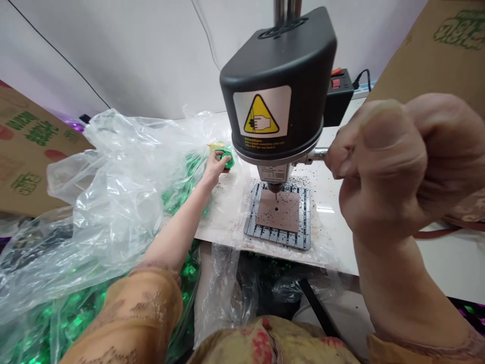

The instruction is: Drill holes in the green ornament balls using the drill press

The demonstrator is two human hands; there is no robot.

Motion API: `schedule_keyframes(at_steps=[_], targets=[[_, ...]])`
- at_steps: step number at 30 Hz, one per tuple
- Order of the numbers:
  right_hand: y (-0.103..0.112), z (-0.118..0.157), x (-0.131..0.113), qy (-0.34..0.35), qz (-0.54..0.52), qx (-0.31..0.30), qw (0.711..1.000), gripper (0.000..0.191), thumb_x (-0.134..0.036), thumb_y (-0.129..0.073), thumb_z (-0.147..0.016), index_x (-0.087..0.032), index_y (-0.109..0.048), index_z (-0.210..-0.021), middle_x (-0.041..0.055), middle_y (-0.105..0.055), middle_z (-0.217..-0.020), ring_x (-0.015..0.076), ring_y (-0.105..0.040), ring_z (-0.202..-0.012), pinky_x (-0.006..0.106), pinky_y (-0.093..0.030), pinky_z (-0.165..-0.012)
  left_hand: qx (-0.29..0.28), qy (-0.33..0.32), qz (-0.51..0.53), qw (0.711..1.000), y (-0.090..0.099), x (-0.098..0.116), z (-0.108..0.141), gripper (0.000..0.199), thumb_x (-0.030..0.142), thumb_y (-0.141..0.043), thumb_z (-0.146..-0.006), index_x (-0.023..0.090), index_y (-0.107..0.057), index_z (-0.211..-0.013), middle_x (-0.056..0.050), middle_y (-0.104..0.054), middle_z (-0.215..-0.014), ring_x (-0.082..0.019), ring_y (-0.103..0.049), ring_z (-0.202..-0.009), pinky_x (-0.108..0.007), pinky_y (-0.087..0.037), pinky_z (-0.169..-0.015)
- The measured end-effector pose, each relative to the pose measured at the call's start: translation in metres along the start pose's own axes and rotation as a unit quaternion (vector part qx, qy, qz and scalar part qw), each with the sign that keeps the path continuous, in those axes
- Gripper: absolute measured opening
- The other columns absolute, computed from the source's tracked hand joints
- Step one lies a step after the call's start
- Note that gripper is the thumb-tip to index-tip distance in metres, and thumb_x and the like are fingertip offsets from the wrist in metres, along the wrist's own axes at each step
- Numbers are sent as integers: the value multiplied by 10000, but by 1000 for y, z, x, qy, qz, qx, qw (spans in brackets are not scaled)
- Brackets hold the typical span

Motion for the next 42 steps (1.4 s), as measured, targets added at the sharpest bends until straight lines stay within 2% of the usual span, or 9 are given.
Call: schedule_keyframes(at_steps=[3,6,9,12,19,26,31,39,42], targets=[[-3,-2,5,43,-33,11,998,406,-232,-580,-903,-199,-293,-618,-44,-256,-509,85,-433,-459,310,-256,-456,-94,37,155,983,3,8,45,365,379,-701,-741,190,-572,-1025,-27,-657,-857,-148,-623,-689,-297,-514,-649],[-4,-4,9,59,-44,22,997,426,-230,-590,-895,-206,-280,-604,-49,-237,-493,85,-409,-422,308,-237,-425,-148,44,237,959,1,9,96,421,389,-767,-700,208,-547,-1010,-21,-674,-912,-149,-664,-761,-299,-553,-705],[-2,-4,10,50,-35,17,998,452,-244,-599,-892,-203,-269,-587,-51,-269,-483,75,-382,-407,306,-234,-418,-159,48,232,958,-8,0,137,490,435,-826,-673,214,-506,-972,-16,-691,-898,-166,-682,-776,-356,-578,-765],[0,-3,10,35,-24,5,999,478,-288,-601,-895,-200,-268,-564,-45,-332,-486,72,-372,-413,305,-232,-417,-163,29,176,970,-21,-15,158,549,481,-854,-664,208,-503,-986,-4,-700,-846,-155,-683,-769,-328,-554,-775],[2,0,-1,-17,-3,-7,1000,483,-308,-584,-904,-210,-252,-567,-38,-358,-505,91,-377,-439,319,-273,-454,-157,-49,90,982,-41,-35,155,579,524,-828,-701,200,-517,-1065,-56,-717,-997,-169,-683,-939,-310,-517,-868],[1,-1,-1,-17,-16,-10,1000,505,-333,-608,-891,-204,-247,-563,-42,-365,-501,78,-384,-439,304,-274,-432,-185,-133,8,974,-55,-33,156,515,445,-826,-730,188,-597,-1112,-93,-694,-1133,-221,-647,-1091,-369,-502,-965],[2,-1,0,-18,-10,-14,1000,514,-378,-600,-895,-203,-245,-568,-42,-364,-499,75,-379,-440,302,-286,-433,-170,-160,-54,971,-62,-30,164,557,419,-845,-709,191,-618,-1164,-94,-675,-1164,-244,-635,-1107,-399,-480,-1002],[2,1,-1,-13,-22,-16,1000,473,-267,-590,-900,-199,-273,-556,-42,-348,-511,71,-383,-449,296,-270,-462,-185,-174,-5,967,-75,-33,170,555,428,-815,-752,184,-564,-1183,-94,-667,-1145,-228,-646,-1069,-376,-520,-954],[3,5,1,31,-21,-21,999,482,-228,-584,-894,-193,-269,-532,-46,-343,-483,56,-351,-428,282,-248,-437,-181,-177,-13,967,-74,-33,171,530,432,-817,-748,181,-580,-1150,-94,-678,-1127,-232,-656,-1048,-373,-537,-934]])
Point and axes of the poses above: each hand's wrist, its own z-axis away from the middle knuckle, its own y-axis out of the back of the hand, x = y × z, the point moved 1 cm from there along -z, towards the middle knuckle
